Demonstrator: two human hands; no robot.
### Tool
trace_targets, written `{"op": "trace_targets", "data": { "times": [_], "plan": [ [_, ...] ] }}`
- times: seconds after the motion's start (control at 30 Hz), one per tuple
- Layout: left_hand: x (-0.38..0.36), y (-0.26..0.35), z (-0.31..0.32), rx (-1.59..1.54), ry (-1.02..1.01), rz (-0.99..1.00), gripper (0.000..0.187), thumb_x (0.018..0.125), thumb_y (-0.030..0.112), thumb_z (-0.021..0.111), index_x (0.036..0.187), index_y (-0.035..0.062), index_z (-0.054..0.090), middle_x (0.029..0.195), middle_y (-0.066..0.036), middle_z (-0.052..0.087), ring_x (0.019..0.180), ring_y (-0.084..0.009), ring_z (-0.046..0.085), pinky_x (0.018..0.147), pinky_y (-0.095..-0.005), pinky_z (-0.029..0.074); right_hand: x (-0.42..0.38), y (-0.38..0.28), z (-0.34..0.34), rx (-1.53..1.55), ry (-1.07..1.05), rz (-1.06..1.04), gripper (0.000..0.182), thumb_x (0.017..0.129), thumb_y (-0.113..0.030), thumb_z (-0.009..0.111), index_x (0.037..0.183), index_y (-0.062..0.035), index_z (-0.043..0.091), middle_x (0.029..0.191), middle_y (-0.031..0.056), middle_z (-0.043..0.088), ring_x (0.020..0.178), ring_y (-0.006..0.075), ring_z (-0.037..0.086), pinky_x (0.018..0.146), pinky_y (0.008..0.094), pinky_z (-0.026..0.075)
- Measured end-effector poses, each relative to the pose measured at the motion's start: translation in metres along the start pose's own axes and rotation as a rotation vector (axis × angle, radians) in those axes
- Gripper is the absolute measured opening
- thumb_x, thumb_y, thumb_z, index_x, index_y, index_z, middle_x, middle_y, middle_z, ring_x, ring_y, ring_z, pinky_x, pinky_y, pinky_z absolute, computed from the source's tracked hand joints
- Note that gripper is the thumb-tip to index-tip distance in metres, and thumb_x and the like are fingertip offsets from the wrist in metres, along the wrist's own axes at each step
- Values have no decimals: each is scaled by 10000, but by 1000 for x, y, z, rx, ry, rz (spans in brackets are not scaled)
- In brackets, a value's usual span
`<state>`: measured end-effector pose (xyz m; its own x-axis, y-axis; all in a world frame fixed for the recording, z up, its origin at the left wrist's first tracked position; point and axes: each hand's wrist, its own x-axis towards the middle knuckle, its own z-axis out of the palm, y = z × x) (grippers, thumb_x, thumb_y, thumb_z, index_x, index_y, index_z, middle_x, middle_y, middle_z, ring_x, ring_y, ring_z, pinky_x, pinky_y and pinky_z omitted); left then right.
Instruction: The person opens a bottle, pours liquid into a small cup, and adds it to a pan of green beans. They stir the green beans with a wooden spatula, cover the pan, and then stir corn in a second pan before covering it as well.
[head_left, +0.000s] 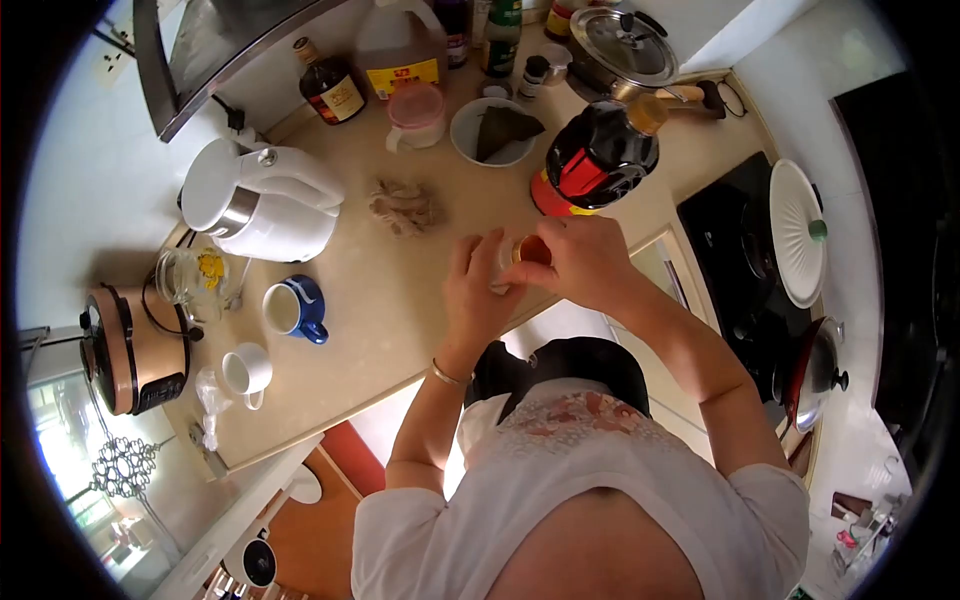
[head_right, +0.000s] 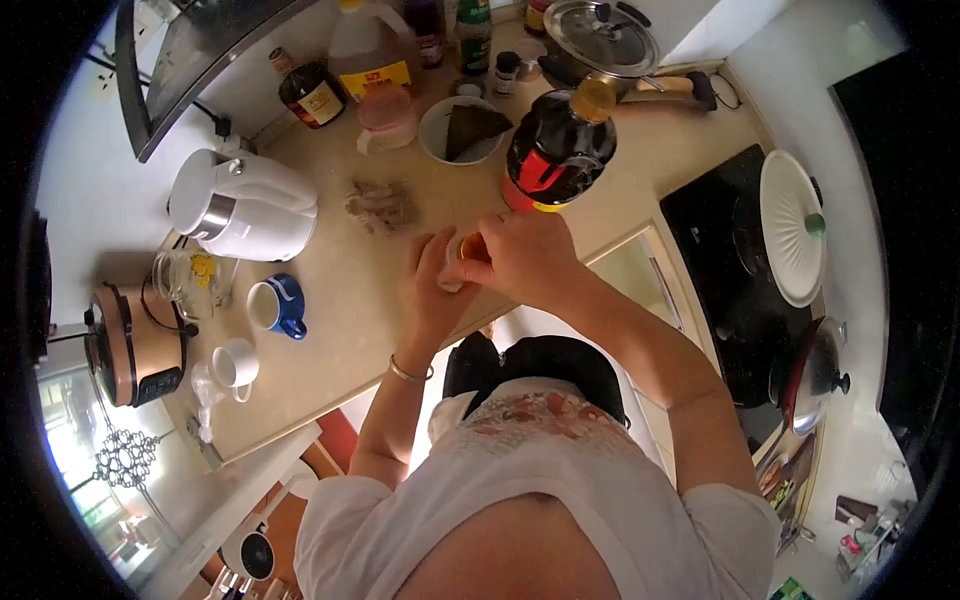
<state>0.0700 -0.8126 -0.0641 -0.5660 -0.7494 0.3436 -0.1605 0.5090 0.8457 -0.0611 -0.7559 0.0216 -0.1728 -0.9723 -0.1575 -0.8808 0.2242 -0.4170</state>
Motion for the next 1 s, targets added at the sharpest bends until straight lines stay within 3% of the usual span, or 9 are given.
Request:
{"op": "trace_targets", "data": {
  "times": [0.17, 0.23, 0.3, 0.4, 0.57, 0.83, 0.9, 0.93, 1.0],
  "plan": [
    [9, 28, -7, -82, -72, 45, 515, 506, 34, 675, 997, 50, 520, 893, -117, 495, 751, -273, 536, 603, -322, 462, -22, -2, -46, -172, -68, 100, 331, 617, -260, 667, 879, -85, 566, 712, 58, 571, 661, 210, 561, 558, 305, 439],
    [12, 38, -11, -110, -169, 59, 514, 502, 43, 679, 992, 52, 524, 886, -116, 495, 742, -274, 537, 599, -324, 462, -29, 2, -47, 118, 391, -532, 255, 633, -287, 649, 724, -65, 561, 610, 59, 558, 589, 201, 558, 510, 297, 423],
    [16, 49, -12, -134, -266, 90, 514, 498, 52, 683, 988, 53, 527, 879, -115, 495, 732, -274, 538, 595, -325, 463, -42, 5, -52, 89, 333, -500, 274, 628, -290, 643, 740, -52, 567, 609, 73, 557, 575, 205, 560, 505, 302, 423],
    [21, 71, -3, -110, -235, 235, 512, 485, 97, 705, 969, 58, 541, 866, -113, 506, 724, -263, 542, 595, -332, 466, -58, -5, -88, -111, -227, 144, 390, 683, -307, 607, 1038, -166, 531, 814, 93, 581, 726, 218, 566, 557, 319, 430],
    [41, 99, 8, -278, -375, 229, 499, 488, 106, 690, 961, 60, 537, 849, -99, 507, 708, -257, 538, 580, -325, 461, -87, 21, -106, 202, 327, -316, 390, 680, -282, 617, 1025, -130, 520, 774, 78, 579, 709, 220, 563, 547, 311, 436],
    [51, 131, 48, -215, -380, 461, 507, 491, 151, 696, 953, 50, 513, 794, -90, 497, 678, -248, 524, 567, -321, 448, -129, 39, -131, -101, -23, 361, 426, 689, -339, 590, 980, -33, 533, 761, 89, 568, 633, 253, 557, 529, 289, 433],
    [60, 136, 48, -312, -483, 431, 511, 496, 165, 710, 956, 55, 517, 791, -87, 499, 662, -246, 527, 564, -312, 446, -132, 37, -146, 301, 324, 2, 446, 648, -279, 643, 998, -24, 536, 843, 118, 555, 669, 256, 551, 558, 293, 442],
    [64, 138, 49, -410, -583, 396, 515, 502, 180, 723, 960, 60, 522, 787, -84, 502, 645, -243, 531, 561, -304, 444, -131, 40, -150, 123, 271, -233, 491, 591, -167, 689, 1027, -13, 523, 909, 132, 531, 693, 248, 541, 584, 297, 446],
    [73, 145, 49, -428, -622, 412, 519, 504, 181, 723, 965, 56, 520, 790, -88, 504, 649, -243, 531, 560, -303, 442, -135, 39, -152, 129, 258, -225, 507, 572, -120, 692, 1036, -15, 516, 915, 131, 528, 697, 240, 543, 586, 296, 447]
  ]
}}
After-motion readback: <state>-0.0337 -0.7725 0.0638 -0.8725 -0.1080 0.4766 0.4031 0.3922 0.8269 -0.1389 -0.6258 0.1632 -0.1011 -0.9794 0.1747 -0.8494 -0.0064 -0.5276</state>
